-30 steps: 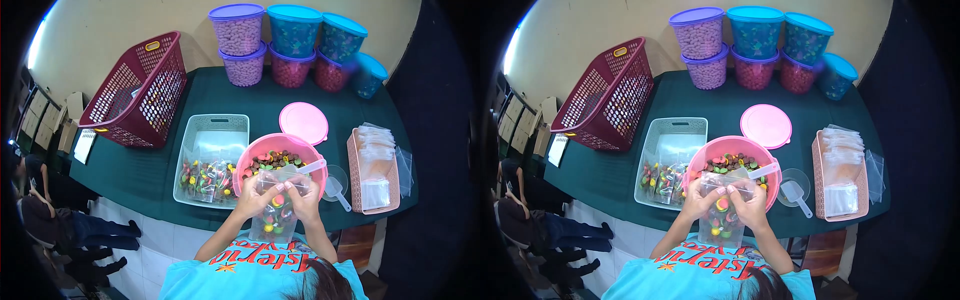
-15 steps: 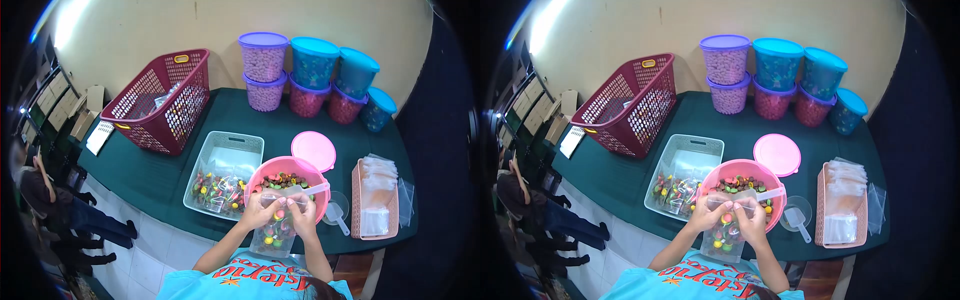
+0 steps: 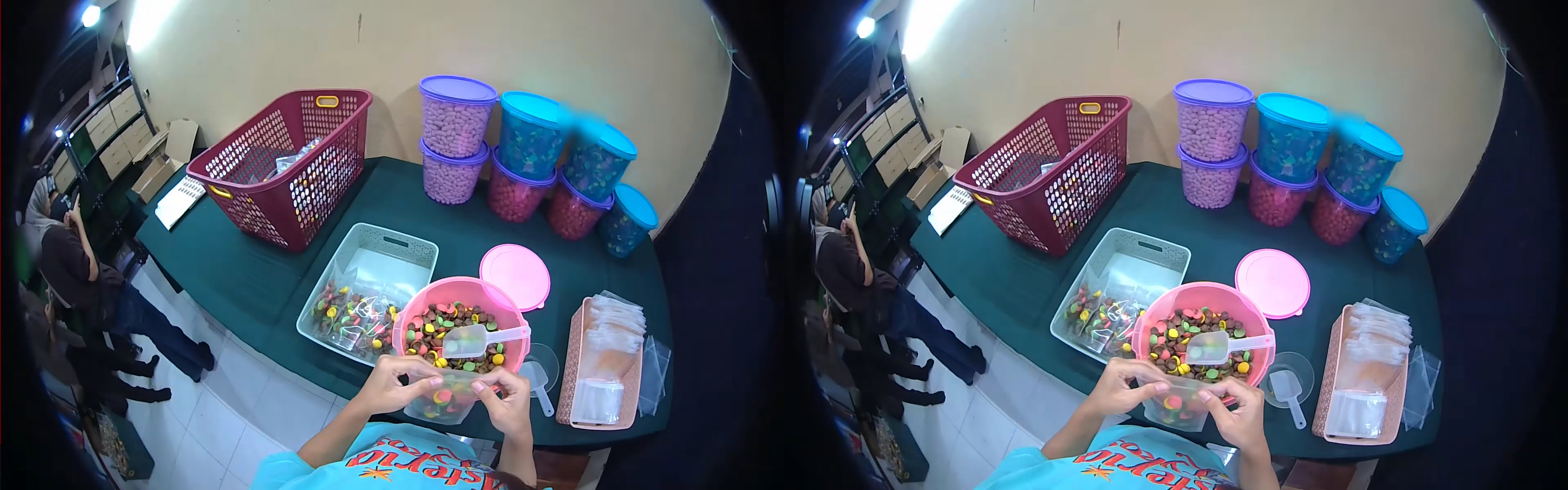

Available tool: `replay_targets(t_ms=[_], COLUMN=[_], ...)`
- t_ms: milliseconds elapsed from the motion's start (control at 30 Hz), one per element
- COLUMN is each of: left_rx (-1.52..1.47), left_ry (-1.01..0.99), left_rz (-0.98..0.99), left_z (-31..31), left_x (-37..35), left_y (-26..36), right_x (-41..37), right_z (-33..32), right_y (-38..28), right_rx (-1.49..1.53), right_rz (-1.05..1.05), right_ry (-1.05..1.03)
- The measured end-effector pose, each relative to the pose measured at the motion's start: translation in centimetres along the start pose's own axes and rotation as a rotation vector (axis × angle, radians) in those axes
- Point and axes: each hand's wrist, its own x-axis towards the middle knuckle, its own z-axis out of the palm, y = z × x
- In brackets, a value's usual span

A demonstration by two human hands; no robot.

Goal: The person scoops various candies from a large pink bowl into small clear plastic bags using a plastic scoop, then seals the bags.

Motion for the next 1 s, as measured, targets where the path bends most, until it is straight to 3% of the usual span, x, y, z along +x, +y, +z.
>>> replay_targets(t_ms=[333,467,533,600,667,700,867,933,967,1000], left_rx=[-0.063,-0.320,-0.441,-0.552,-0.628,-0.588,-0.786,-0.654,-0.500,-0.507], left_ry=[0.160,0.228,0.238,0.227,0.197,0.135,-0.067,0.125,0.173,0.145], left_rz=[0.007,-0.123,-0.093,-0.036,-0.047,-0.061,-0.079,-0.158,-0.203,-0.212], left_z=[-1.0,-1.7,-3.0,-4.8,-7.3,-8.6,-14.0,-16.0,-16.8,-17.6], left_x=[-3.2,-3.9,-3.9,-3.4,-2.7,-2.6,-0.3,0.3,0.8,1.2], left_y=[-0.6,-0.6,-1.4,-2.6,-3.5,-4.5,-6.3,-7.9,-8.1,-8.4], right_x=[0.5,0.3,0.3,0.4,1.0,1.0,2.4,3.4,3.8,4.0], right_z=[0.1,2.0,3.2,4.8,6.7,8.1,14.5,16.1,17.0,17.9], right_y=[0.2,-0.3,-0.6,-2.2,-2.5,-2.5,-2.8,-2.2,-1.7,-1.3], right_rx=[0.056,0.237,0.356,0.389,-0.081,-0.200,-0.220,-0.332,-0.438,-0.449], right_rz=[0.005,0.033,-0.048,0.026,0.052,0.020,0.022,-0.034,-0.158,-0.141], right_ry=[-0.103,-0.144,-0.211,-0.214,-0.367,-0.341,-0.168,-0.086,0.028,0.052])
